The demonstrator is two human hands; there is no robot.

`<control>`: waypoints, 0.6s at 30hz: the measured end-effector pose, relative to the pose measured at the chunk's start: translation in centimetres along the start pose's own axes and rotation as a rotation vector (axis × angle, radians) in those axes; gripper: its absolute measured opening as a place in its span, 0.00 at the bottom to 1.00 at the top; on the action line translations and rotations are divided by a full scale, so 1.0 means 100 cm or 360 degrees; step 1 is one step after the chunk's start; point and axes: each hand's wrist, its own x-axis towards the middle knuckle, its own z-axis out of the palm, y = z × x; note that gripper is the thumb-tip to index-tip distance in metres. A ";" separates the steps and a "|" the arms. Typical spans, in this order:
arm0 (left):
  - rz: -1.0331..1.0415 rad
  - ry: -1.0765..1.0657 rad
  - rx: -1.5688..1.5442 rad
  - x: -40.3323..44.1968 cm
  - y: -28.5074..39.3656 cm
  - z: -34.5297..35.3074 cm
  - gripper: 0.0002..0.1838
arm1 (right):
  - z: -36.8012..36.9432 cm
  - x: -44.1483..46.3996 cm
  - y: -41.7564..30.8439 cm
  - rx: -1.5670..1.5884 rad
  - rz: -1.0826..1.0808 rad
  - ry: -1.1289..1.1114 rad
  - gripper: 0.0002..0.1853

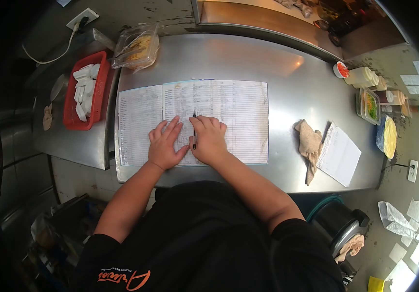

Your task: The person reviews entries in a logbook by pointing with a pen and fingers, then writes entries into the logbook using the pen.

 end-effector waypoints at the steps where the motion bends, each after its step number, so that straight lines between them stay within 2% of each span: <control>1: -0.0001 -0.0019 0.0022 0.000 0.000 0.000 0.41 | -0.002 -0.002 0.002 -0.0004 0.0004 0.0001 0.32; 18: 0.0034 0.0012 0.0058 -0.001 -0.002 0.003 0.40 | -0.020 -0.020 0.028 -0.0037 0.0159 0.0150 0.34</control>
